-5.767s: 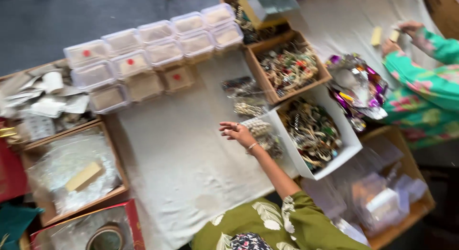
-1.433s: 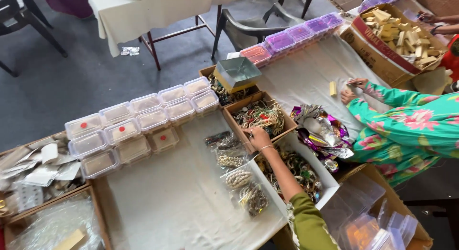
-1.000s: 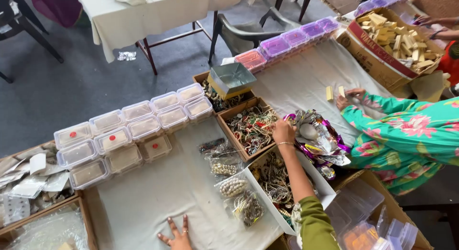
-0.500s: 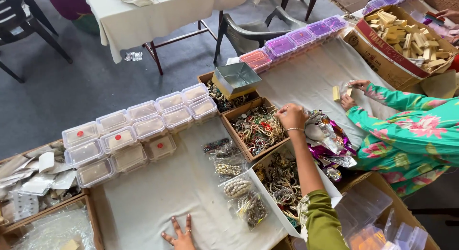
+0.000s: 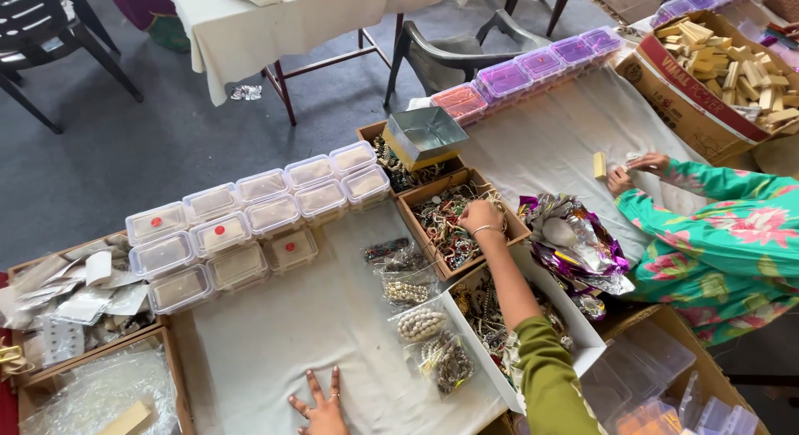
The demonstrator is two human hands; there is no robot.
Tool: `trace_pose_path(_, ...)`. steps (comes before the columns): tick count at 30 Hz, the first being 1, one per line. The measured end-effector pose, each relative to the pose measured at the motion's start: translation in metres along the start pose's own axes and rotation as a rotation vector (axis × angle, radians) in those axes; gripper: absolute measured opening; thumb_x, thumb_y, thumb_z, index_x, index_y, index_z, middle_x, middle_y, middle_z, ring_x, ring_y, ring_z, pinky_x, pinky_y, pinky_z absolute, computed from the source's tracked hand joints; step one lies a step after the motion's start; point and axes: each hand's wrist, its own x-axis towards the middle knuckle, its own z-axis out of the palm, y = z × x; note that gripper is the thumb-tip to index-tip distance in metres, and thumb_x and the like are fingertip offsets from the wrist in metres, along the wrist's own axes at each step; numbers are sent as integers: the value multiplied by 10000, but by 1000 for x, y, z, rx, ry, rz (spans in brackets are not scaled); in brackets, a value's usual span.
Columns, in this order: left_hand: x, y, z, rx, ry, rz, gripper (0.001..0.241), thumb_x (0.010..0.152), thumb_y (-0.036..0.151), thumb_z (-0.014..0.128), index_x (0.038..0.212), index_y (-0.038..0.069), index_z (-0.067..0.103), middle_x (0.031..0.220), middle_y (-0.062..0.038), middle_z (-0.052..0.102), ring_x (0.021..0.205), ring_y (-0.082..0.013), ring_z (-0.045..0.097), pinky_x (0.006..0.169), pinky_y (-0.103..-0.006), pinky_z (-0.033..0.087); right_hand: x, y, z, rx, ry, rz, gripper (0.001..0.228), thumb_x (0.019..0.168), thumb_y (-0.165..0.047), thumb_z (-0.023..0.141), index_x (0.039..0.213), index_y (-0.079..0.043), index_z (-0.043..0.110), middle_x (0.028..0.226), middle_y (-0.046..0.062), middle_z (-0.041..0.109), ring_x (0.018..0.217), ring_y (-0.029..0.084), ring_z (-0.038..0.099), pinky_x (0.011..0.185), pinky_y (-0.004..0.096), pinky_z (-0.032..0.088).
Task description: The person organizes jewelry at a table, handling various items including necklaces, bracelets, and small containers. They pick up and examine jewelry pieces, place them into small plastic containers, and arrange them on the table. The person also handles small fabric pouches and other accessories, sorting them into different boxes and containers.
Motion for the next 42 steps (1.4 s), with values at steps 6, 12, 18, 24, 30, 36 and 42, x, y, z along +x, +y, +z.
trace_pose_path(6, -6, 7, -29, 61, -80, -6, 1211, 883, 74, 703, 1512, 606, -186, 1722, 64, -220, 1543, -541, 132, 927, -601, 557, 1, 4, 4, -24, 114, 109, 179, 768, -333, 859, 864, -182, 852, 919, 115, 785, 803, 280, 736, 777, 410, 607)
trace_pose_path(12, -16, 8, -41, 42, -85, -5, 1225, 862, 90, 719, 1531, 598, -173, 1742, 45, -212, 1550, -549, 129, 946, -620, 546, 2, 30, -53, 228, 182, 78, 168, 825, -315, 774, 877, -175, 848, 780, 104, 775, 728, 230, 768, 743, 365, 614)
trace_pose_path(18, -22, 10, -47, 31, -83, -30, 1141, 904, 168, 689, 1520, 589, -174, 1724, 45, -221, 1551, -540, 100, 952, -654, 526, -22, -9, -70, 255, 232, -142, 202, 820, -319, 802, 984, -205, 836, 966, 67, 776, 797, 202, 733, 779, 352, 595)
trace_pose_path(24, -14, 6, -32, 39, -69, -13, 1098, 942, 172, 659, 1510, 590, -182, 1727, 35, -230, 1550, -544, 126, 906, -581, 577, -12, -32, 22, -107, -173, -326, 242, 798, -302, 819, 1039, -278, 820, 972, 67, 775, 860, 222, 706, 856, 386, 570)
trace_pose_path(30, -19, 9, -51, 179, -140, -16, 1229, 882, 117, 716, 1584, 579, -181, 1762, 22, -225, 1550, -513, 160, 969, -551, 535, -21, -48, -37, 346, -34, -323, 163, 917, -158, 675, 960, -111, 826, 879, 84, 802, 713, 147, 764, 725, 304, 629)
trace_pose_path(36, -28, 20, -79, 627, -85, -79, 982, 864, 145, 605, 1608, 526, 90, 1742, 19, -161, 1523, -533, -1, 1049, -772, 284, -90, -86, -164, 697, 190, -466, 151, 965, -59, 646, 1002, -34, 790, 833, 78, 788, 694, 117, 767, 646, 244, 614)
trace_pose_path(42, -3, 14, -63, -212, -45, 129, 772, 919, 403, 669, 1591, 390, 290, 1615, -80, 96, 1457, -486, 190, 1069, -637, 369, -167, -140, -187, 783, 137, -604, 157, 976, -96, 689, 1033, 23, 775, 812, 67, 772, 720, 88, 724, 661, 249, 623)
